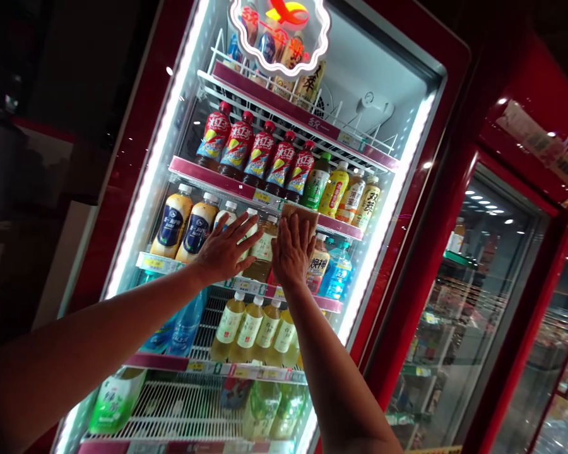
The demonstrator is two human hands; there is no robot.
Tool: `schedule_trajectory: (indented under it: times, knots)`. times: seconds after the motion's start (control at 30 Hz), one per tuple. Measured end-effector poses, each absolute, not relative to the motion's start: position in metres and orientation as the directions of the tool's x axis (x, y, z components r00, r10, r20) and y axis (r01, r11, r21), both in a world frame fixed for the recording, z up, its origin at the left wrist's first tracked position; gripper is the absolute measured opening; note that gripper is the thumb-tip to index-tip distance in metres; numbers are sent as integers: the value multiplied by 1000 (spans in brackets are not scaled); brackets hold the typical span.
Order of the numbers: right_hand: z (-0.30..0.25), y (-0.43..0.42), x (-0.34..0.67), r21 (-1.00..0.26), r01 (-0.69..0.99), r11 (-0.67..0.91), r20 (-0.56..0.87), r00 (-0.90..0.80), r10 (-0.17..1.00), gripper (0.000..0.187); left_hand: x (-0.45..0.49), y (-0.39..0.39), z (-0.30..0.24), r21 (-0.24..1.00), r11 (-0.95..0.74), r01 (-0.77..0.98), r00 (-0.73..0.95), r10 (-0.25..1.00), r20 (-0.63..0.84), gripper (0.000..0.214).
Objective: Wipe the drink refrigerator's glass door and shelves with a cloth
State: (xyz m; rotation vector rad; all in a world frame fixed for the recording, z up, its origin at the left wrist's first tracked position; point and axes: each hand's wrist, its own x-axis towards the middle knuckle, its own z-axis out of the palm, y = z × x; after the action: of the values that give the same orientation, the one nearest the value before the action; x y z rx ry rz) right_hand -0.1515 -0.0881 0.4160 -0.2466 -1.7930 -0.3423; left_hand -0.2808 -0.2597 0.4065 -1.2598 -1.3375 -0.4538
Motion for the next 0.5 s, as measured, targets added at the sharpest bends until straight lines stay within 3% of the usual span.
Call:
schedule_trajectory:
  times: [0.13, 0.23, 0.33, 0.5]
  knots:
    - [412, -99, -157, 214, 317, 924, 935, -341, -100, 58, -286, -271, 409, -448, 323, 834, 302, 411, 860, 58]
    - [418, -103, -161, 174, 338, 925, 949, -309, -66, 56, -291, -276, 408, -456, 306, 836, 310, 423, 852, 58]
    - [418, -111, -170, 121, 379, 917, 969, -247, -26, 59, -292, -278, 406, -415, 320, 852, 268, 415, 869, 58]
    - [404, -128, -174, 281, 343, 896, 919, -365, -148, 59, -290, -285, 397, -282, 365, 887, 142, 366, 920, 60]
